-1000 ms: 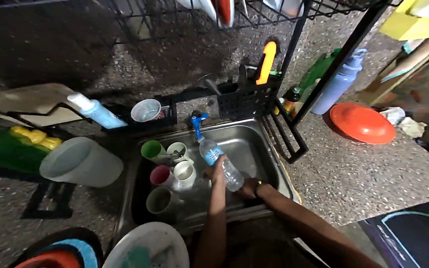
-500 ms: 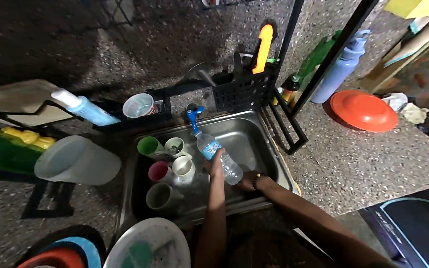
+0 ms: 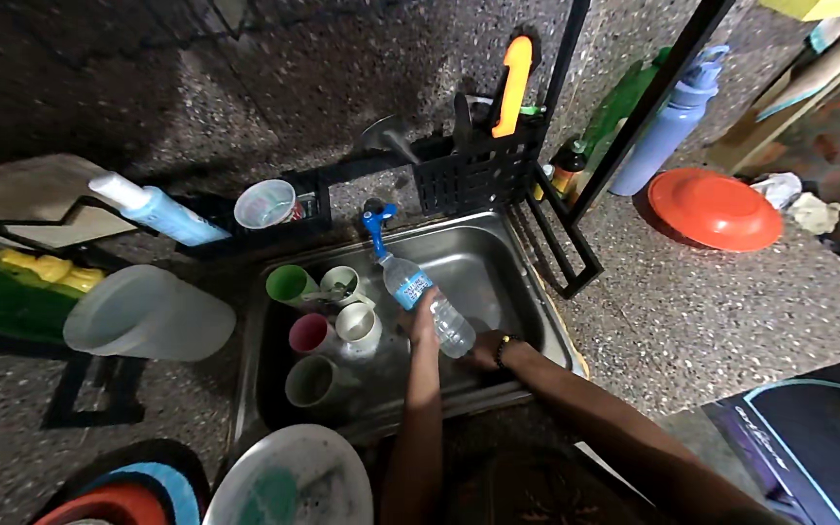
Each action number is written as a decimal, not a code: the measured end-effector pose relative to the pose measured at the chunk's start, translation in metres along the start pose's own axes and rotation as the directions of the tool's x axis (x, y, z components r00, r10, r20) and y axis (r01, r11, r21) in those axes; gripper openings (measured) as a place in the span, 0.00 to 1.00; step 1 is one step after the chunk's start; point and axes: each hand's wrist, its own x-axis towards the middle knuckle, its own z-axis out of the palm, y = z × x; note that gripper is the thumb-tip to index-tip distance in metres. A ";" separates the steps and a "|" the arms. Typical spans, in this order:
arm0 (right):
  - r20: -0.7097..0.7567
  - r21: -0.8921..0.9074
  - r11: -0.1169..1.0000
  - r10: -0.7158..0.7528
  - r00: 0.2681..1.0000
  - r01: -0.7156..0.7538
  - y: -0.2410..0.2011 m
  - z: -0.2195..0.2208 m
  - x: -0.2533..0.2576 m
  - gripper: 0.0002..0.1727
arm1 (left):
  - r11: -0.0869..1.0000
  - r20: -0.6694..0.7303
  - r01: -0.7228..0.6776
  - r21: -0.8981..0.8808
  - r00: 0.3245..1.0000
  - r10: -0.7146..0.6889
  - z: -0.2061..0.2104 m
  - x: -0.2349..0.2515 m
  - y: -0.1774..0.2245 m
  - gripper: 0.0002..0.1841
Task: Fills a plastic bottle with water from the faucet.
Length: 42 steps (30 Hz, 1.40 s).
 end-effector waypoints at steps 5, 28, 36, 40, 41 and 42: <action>0.015 0.011 1.000 0.019 1.000 -0.019 -0.002 -0.002 -0.002 0.44 | 1.000 0.003 0.007 0.009 1.000 -0.007 -0.001 0.001 -0.001 0.29; 0.022 -0.004 1.000 0.010 1.000 -0.010 -0.006 -0.006 -0.008 0.40 | 0.999 -0.013 0.023 0.050 1.000 -0.022 0.000 0.002 -0.002 0.29; 0.015 0.001 1.000 0.017 1.000 -0.017 -0.004 -0.005 -0.006 0.42 | 0.999 -0.006 0.016 0.032 1.000 -0.016 0.000 0.003 -0.003 0.28; 0.015 0.003 1.000 0.017 1.000 -0.017 -0.006 -0.007 -0.008 0.41 | 1.000 -0.009 0.015 0.027 1.000 -0.015 0.000 0.003 -0.002 0.27; 0.013 0.007 1.000 0.019 1.000 -0.019 -0.006 -0.007 -0.008 0.41 | 1.000 -0.008 0.009 0.022 1.000 -0.009 0.000 0.003 -0.002 0.27; 0.013 0.011 1.000 0.020 1.000 -0.020 -0.006 -0.007 -0.007 0.42 | 1.000 -0.006 0.008 0.021 1.000 -0.008 0.000 0.003 -0.002 0.27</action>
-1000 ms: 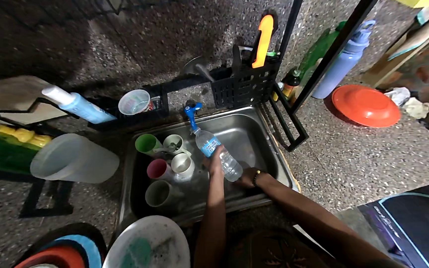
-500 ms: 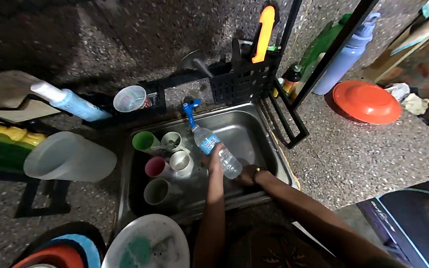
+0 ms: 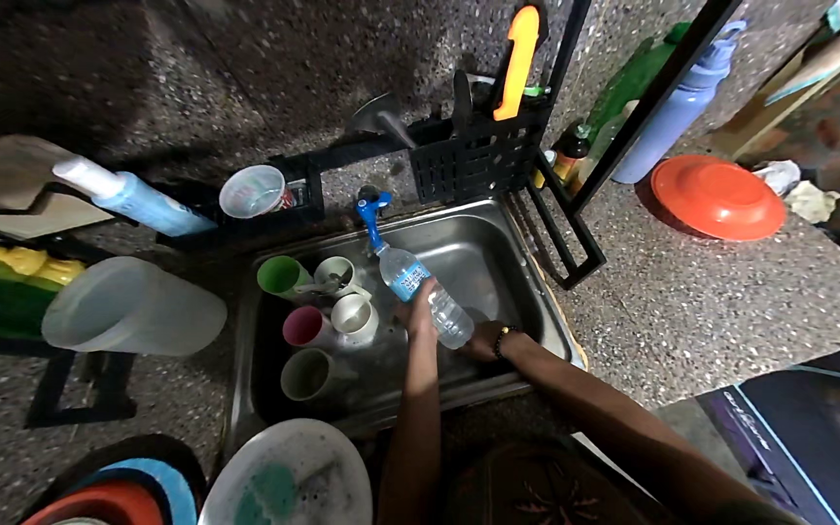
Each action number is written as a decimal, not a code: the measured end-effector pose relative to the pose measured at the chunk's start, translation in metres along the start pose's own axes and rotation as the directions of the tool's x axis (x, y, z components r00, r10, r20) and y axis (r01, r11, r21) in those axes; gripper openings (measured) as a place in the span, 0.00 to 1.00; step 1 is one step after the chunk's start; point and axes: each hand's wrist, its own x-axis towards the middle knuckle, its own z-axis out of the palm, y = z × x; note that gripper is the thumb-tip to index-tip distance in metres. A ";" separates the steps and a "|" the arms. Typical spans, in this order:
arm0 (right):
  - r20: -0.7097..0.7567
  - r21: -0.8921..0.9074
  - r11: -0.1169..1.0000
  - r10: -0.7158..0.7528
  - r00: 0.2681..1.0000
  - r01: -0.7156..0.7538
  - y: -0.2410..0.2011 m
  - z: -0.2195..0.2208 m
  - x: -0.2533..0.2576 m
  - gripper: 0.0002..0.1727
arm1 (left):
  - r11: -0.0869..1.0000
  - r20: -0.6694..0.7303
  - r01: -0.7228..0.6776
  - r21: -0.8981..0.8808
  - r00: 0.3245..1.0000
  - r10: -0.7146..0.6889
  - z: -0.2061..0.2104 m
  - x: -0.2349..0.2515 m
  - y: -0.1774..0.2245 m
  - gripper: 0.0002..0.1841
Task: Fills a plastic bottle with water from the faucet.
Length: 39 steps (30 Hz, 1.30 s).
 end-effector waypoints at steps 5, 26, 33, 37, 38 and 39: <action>-0.011 -0.009 1.000 -0.007 1.000 0.007 0.003 0.003 0.003 0.42 | 1.000 -0.005 0.005 0.002 1.000 -0.005 0.000 0.000 0.000 0.28; 0.094 -0.224 0.970 0.115 0.989 -0.092 -0.007 -0.013 -0.048 0.22 | 0.964 0.267 0.234 -0.122 0.944 -0.196 -0.003 0.001 -0.001 0.21; -0.347 0.429 0.837 -0.195 0.917 0.340 0.056 -0.039 -0.119 0.15 | 0.994 0.409 0.094 -0.054 0.911 -0.064 0.006 -0.019 -0.006 0.32; -0.591 0.600 0.651 -0.031 0.806 0.465 0.054 -0.066 -0.125 0.11 | 0.988 0.457 -0.111 -0.104 0.877 0.147 0.006 -0.024 -0.010 0.38; -0.623 0.625 0.626 0.041 0.782 0.466 0.047 -0.073 -0.122 0.12 | 0.983 0.468 -0.156 -0.097 0.864 0.183 0.005 -0.024 -0.010 0.39; -0.643 0.652 0.593 0.101 0.759 0.473 0.041 -0.081 -0.119 0.13 | 0.976 0.478 -0.203 -0.078 0.852 0.215 0.004 -0.024 -0.009 0.41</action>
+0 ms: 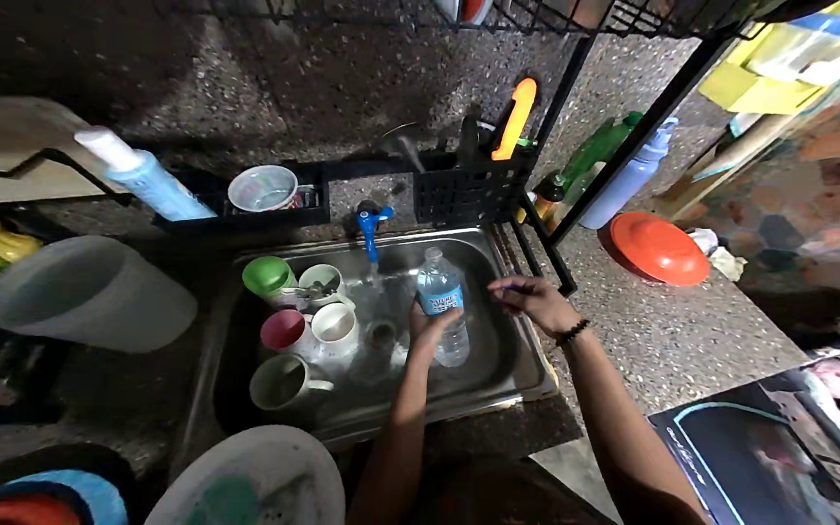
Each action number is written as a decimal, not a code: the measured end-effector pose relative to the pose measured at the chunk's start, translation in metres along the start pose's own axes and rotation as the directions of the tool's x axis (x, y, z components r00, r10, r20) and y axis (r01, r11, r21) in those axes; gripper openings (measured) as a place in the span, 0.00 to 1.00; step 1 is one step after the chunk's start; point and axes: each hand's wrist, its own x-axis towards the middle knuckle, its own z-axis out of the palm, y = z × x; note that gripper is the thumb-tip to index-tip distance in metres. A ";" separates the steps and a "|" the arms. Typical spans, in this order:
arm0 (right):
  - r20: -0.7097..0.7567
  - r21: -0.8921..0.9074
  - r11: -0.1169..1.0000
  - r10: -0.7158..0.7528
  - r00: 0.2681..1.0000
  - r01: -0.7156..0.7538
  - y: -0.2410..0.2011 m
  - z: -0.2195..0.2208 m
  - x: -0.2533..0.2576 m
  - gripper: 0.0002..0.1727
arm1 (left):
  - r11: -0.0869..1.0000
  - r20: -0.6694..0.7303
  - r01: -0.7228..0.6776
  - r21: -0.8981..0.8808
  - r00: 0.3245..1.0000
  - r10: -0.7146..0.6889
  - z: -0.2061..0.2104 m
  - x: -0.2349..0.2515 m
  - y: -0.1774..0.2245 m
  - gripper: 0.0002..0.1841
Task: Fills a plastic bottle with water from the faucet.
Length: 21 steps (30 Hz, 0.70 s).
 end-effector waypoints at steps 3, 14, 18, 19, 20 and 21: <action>-0.105 0.091 0.996 -0.009 0.994 0.019 -0.013 0.014 0.024 0.16 | 0.985 0.031 -0.077 0.156 0.997 0.072 -0.002 -0.001 0.003 0.47; 0.027 -0.567 0.584 -0.691 0.722 0.581 -0.012 0.052 0.038 0.20 | 0.942 0.169 -0.108 0.318 0.984 0.056 -0.011 -0.002 0.002 0.52; -0.048 -0.261 0.688 -0.710 0.703 0.677 -0.009 0.043 0.030 0.13 | 0.965 0.226 -0.144 0.221 0.970 0.093 -0.011 -0.008 0.006 0.52; -0.066 -0.177 0.723 -0.686 0.725 0.668 -0.011 0.041 0.028 0.12 | 0.967 0.242 -0.151 0.206 0.965 0.099 -0.011 -0.009 0.007 0.51; -0.078 -0.105 0.754 -0.657 0.750 0.649 -0.013 0.039 0.026 0.13 | 0.968 0.250 -0.153 0.199 0.963 0.100 -0.011 -0.009 0.007 0.51; -0.090 -0.036 0.779 -0.627 0.774 0.627 -0.013 0.037 0.025 0.15 | 0.968 0.255 -0.151 0.200 0.962 0.098 -0.010 -0.010 0.007 0.51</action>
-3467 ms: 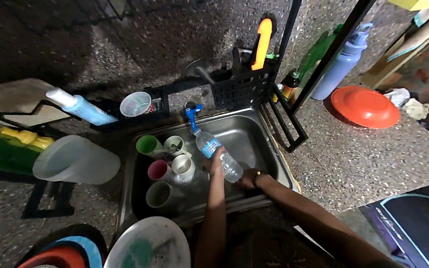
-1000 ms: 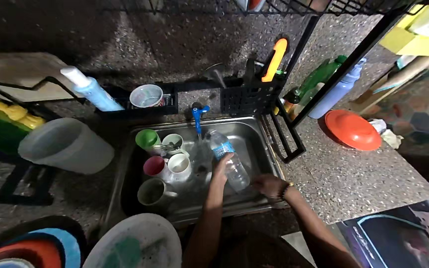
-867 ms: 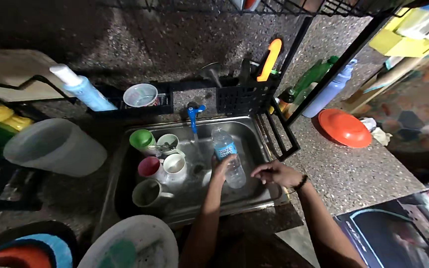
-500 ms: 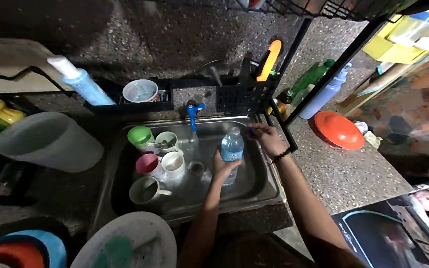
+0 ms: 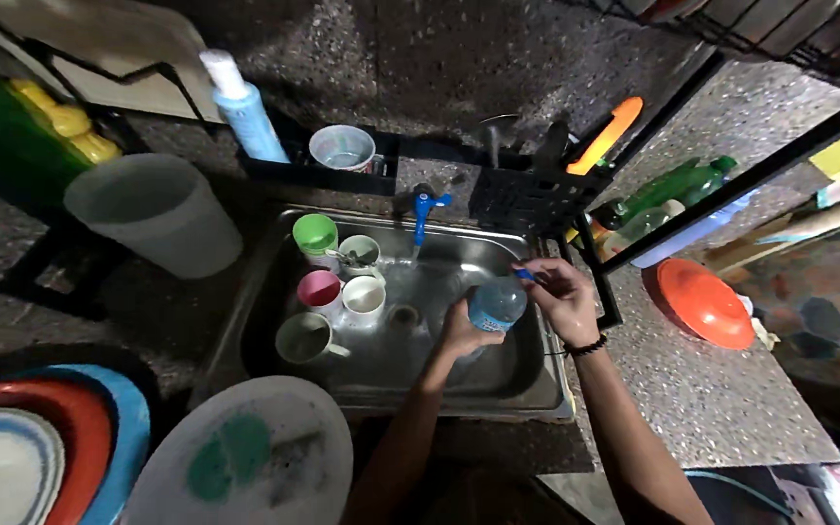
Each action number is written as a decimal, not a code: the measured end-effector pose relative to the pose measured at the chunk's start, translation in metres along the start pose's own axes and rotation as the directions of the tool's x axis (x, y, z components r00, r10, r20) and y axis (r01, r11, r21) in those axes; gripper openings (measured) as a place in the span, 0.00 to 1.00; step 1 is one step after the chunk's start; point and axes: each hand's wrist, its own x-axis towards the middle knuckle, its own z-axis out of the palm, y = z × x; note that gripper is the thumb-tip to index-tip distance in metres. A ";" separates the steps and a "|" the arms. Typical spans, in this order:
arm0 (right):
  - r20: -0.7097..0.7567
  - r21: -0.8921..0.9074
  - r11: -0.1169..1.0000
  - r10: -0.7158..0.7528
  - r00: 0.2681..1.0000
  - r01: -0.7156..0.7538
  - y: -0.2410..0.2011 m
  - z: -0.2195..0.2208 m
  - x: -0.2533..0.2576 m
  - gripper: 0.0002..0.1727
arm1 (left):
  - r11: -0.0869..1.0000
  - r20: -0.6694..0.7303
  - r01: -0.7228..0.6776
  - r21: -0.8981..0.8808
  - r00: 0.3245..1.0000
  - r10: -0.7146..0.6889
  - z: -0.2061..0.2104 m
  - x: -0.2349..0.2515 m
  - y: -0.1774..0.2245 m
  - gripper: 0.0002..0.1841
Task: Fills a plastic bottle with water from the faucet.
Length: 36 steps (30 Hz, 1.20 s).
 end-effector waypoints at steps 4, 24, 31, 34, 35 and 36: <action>-0.030 0.127 0.991 0.035 0.999 -0.031 0.002 0.000 -0.002 0.28 | 0.999 0.007 0.021 0.036 1.000 -0.021 0.000 0.001 0.001 0.51; -0.102 0.170 0.985 0.025 0.994 -0.007 0.017 0.011 -0.012 0.10 | 0.997 -0.073 -0.068 0.032 0.995 0.070 0.004 0.001 -0.004 0.50; -0.238 -0.011 1.000 0.011 0.971 -0.014 0.010 0.023 -0.008 0.11 | 0.993 -0.083 -0.100 0.068 0.991 0.106 0.005 0.003 -0.007 0.48; -0.212 -0.193 0.977 0.047 0.976 -0.089 0.004 0.026 -0.004 0.19 | 0.990 -0.102 -0.118 0.077 0.987 0.126 0.006 0.002 -0.011 0.49; -0.162 -0.258 0.962 0.048 0.986 -0.089 0.001 0.022 -0.001 0.25 | 0.988 -0.114 -0.133 0.074 0.983 0.141 0.006 0.004 -0.011 0.49; -0.092 -0.324 0.943 0.055 0.994 -0.082 -0.002 0.017 0.000 0.31 | 0.986 -0.127 -0.152 0.071 0.979 0.160 0.006 0.005 -0.012 0.50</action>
